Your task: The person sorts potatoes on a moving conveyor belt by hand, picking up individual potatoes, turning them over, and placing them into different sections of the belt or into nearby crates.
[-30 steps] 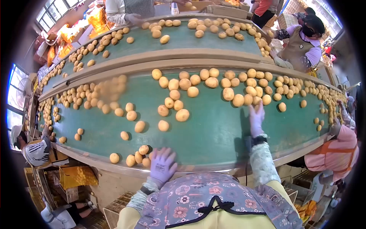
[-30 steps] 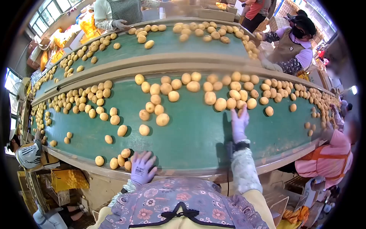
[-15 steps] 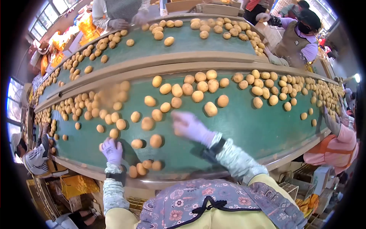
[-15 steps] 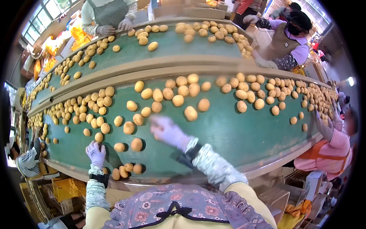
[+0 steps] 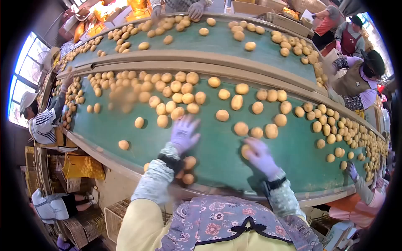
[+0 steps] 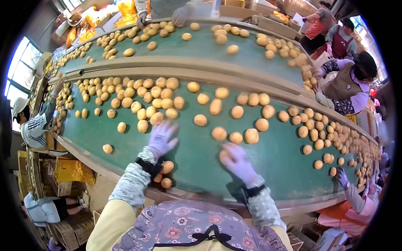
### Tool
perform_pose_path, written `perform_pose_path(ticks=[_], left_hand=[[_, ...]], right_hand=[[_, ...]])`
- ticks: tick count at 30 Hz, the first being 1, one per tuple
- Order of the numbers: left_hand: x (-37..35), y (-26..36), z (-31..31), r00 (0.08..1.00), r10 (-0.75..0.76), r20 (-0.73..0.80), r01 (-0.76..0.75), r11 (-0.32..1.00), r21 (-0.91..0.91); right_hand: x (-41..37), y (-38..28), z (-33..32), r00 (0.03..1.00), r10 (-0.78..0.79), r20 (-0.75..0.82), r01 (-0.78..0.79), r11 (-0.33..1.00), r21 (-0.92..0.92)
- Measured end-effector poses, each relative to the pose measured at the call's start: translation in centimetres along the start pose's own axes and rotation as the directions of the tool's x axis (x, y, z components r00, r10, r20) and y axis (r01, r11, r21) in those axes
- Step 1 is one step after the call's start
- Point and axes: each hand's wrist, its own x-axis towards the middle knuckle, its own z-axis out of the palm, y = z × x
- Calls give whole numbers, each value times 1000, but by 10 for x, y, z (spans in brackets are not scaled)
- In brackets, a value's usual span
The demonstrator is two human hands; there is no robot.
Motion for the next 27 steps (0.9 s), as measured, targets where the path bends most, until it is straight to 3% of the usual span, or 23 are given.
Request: perform_pose_path(ticks=[1, 3, 4, 5, 6, 7, 8, 9, 10, 11, 12, 13, 14, 15, 17, 18, 19, 20, 22, 23, 24, 25, 27], left_hand=[[-14, -29, -6, 997, -78, -8, 78, 997, 23], [-33, -63, -50, 990, -123, 74, 111, 983, 147], [-43, -64, -72, 987, -158, 27, 141, 938, 315], [-50, -71, -79, 955, -293, 47, 256, 893, 369], [-56, -73, -79, 940, -341, 0, 332, 914, 235], [-57, -74, -75, 920, -391, -34, 392, 916, 86], [-45, -46, -89, 967, -255, -28, 256, 966, 37], [-35, -7, -107, 989, -124, 77, 132, 985, -113], [-39, 29, -104, 999, 26, -36, -34, 963, -266], [-50, 58, -95, 977, 210, -15, -201, 910, -363], [-62, 80, -92, 913, 389, 122, -303, 849, -434], [-92, 85, -66, 842, 536, 63, -483, 800, -357], [-111, 80, -54, 847, 519, 119, -431, 799, -420], [-121, 68, -53, 846, 502, 180, -372, 797, -475], [-120, 23, -93, 879, 431, 205, -335, 863, -378], [-126, -6, -106, 941, 303, 150, -237, 908, -346], [-135, -45, -111, 980, 154, 123, -111, 947, -302], [-133, -75, -139, 994, 102, 39, -91, 973, -213], [-171, -174, -145, 954, -276, 120, 287, 954, -84], [-189, -224, -141, 903, -419, 96, 387, 890, 242], [-192, -244, -155, 940, -335, -63, 335, 876, 346], [-187, -267, -152, 918, -362, -163, 396, 865, 306], [-134, -253, -173, 940, -316, -127, 331, 935, 124]], right_hand=[[-18, 13, -10, 992, 82, -96, -87, 995, -57], [-54, 53, -25, 862, 121, -492, -227, 960, -161], [-65, 58, -28, 771, 230, -594, -281, 960, 7], [-73, 55, -32, 658, 347, -669, -314, 933, 175], [-74, 55, -27, 639, 472, -607, -364, 881, 302], [-79, 53, -17, 701, 469, -537, -419, 881, 221], [-80, 53, 10, 770, 296, -565, -481, 851, -210], [-73, 40, 42, 796, 252, -551, -419, 886, -201], [-60, 17, 70, 832, 302, -466, -391, 914, -105], [-40, -21, 91, 839, 336, -428, -359, 933, 28], [-24, -33, 118, 878, 279, -389, -266, 960, 88], [-6, -57, 135, 914, 265, -307, -194, 950, 243], [8, -75, 144, 948, 230, -222, -127, 909, 398], [15, -92, 135, 947, 227, -225, -124, 910, 397], [37, -131, 116, 976, 202, 79, -211, 799, 563], [37, -120, 112, 988, 150, -37, -132, 945, 300], [42, -110, 99, 979, 181, -98, -164, 973, 164], [37, -94, 95, 947, 234, -219, -188, 959, 211], [36, -64, 82, 792, 495, -357, -242, 792, 561], [30, -48, 74, 753, 535, -384, -278, 786, 552], [21, -44, 68, 728, 573, -376, -318, 768, 555], [12, -44, 73, 734, 567, -374, -313, 771, 554], [-1, -48, 88, 705, 654, -275, -410, 691, 595]])
